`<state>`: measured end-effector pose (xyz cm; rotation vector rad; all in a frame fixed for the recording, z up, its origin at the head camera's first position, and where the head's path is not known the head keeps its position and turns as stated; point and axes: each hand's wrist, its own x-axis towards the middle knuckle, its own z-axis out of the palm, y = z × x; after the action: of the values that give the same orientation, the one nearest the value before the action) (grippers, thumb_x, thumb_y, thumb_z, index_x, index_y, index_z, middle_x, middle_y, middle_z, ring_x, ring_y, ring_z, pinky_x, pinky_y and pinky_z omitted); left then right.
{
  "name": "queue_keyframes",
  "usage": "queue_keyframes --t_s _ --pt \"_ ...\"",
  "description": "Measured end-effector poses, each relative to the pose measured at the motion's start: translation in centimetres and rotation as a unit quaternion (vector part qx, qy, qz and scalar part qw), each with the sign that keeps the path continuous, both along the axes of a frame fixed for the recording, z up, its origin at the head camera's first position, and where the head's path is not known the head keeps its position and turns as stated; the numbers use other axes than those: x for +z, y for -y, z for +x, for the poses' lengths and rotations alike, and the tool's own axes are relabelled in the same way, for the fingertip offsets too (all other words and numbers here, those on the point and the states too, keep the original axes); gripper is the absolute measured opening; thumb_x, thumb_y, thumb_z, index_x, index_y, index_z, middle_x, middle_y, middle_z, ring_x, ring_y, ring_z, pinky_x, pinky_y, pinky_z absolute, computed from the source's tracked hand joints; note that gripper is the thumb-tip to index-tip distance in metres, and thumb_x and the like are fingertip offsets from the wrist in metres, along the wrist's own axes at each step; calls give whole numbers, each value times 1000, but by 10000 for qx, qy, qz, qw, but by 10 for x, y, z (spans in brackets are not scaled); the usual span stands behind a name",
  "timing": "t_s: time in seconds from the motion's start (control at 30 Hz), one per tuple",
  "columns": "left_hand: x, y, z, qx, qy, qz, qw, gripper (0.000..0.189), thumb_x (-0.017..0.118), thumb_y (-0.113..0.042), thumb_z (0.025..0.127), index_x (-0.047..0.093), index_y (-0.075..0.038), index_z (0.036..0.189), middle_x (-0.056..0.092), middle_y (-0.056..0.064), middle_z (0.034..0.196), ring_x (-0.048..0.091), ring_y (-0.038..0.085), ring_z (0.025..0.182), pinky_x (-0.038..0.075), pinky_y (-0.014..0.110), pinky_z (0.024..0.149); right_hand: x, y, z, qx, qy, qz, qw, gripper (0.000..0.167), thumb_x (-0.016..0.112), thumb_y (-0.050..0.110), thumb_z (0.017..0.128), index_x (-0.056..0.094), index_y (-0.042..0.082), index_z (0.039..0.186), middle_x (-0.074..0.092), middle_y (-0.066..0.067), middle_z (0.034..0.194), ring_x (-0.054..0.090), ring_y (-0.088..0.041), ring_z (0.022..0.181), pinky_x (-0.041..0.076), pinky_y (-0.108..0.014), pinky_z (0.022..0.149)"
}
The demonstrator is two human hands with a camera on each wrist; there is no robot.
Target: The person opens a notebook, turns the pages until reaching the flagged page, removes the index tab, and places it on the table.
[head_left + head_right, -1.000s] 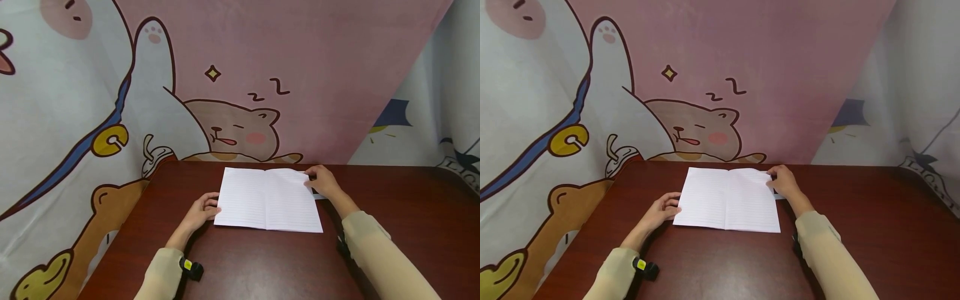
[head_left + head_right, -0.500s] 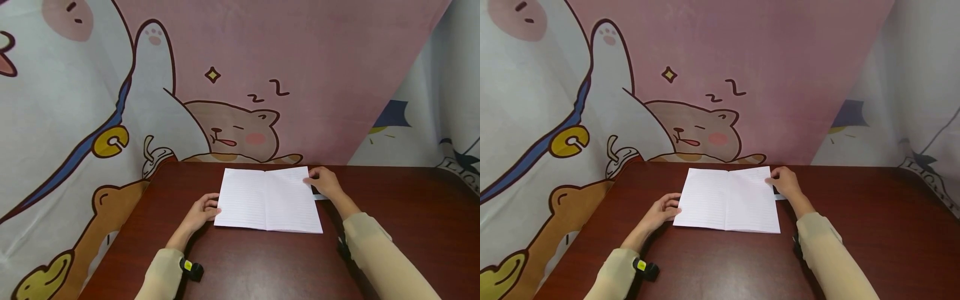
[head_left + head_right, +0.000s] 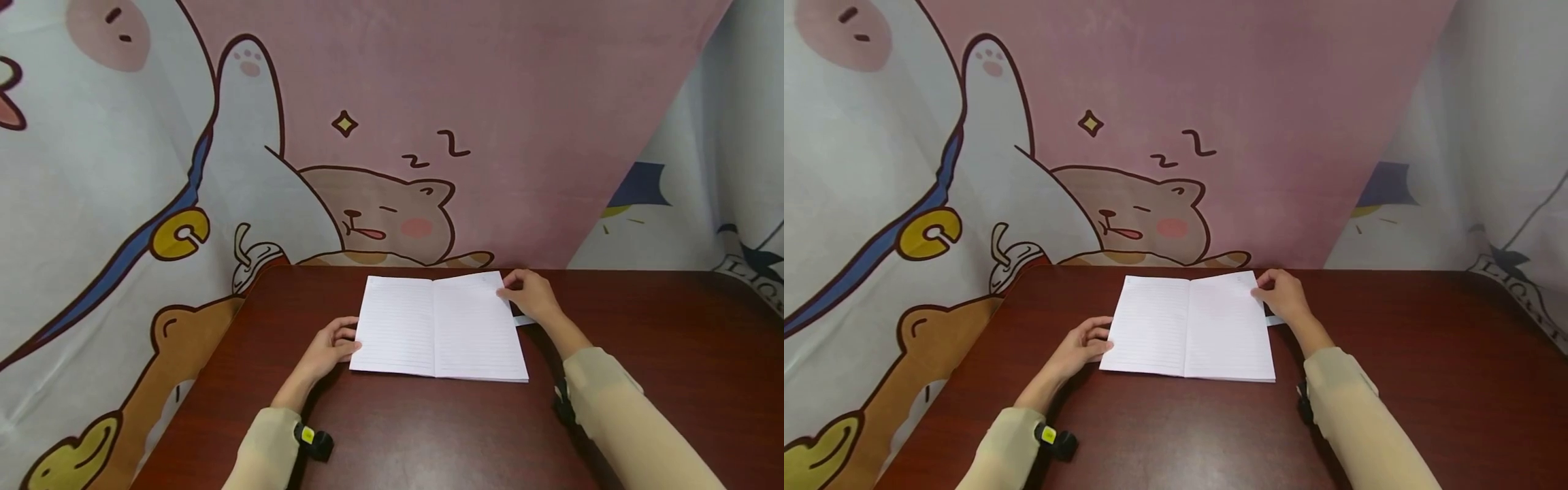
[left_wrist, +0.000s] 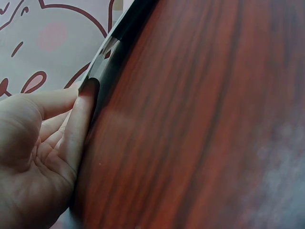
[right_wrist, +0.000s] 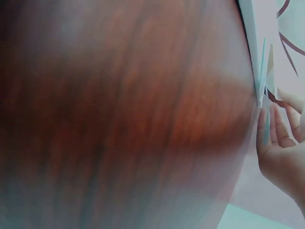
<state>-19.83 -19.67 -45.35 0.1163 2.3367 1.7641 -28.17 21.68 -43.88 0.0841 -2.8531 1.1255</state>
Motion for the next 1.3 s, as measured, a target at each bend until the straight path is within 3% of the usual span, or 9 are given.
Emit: queue_keyframes --t_s 0.23,0.6,1.0,1.13,1.3 --pt "-2 2 0 5 30 12 10000 52 64 -1 94 46 -1 143 63 27 121 64 9 87 57 24 74 2 5 1 190 -301 -386 9986 22 69 12 93 66 -1 111 69 -21 105 64 -30 93 48 -23 70" --pt "-3 3 2 12 47 48 10000 52 63 0 95 45 0 143 62 27 122 64 9 86 57 24 74 2 7 2 493 -461 -563 9961 21 70 11 92 69 -1 109 70 -22 106 63 -23 89 48 -21 70" --pt "0 4 1 -53 17 52 10000 52 64 -2 95 45 -1 144 62 26 121 65 10 89 58 27 77 8 15 7 953 -150 -988 9904 33 65 32 97 70 8 119 68 -17 108 55 -11 75 47 -24 62" --pt "2 3 0 -57 31 51 10000 53 64 -1 95 45 -1 144 62 26 122 65 10 89 59 28 78 10 16 10 1160 -76 -1155 9865 32 61 29 100 70 7 122 67 -19 122 60 -16 87 51 -23 67" --pt "2 2 0 -39 18 9 10000 53 64 -2 94 46 -2 144 62 26 122 65 10 89 58 28 78 10 17 11 1496 -40 -1276 9805 28 56 13 102 67 5 127 60 -21 137 62 -34 113 55 -31 84"
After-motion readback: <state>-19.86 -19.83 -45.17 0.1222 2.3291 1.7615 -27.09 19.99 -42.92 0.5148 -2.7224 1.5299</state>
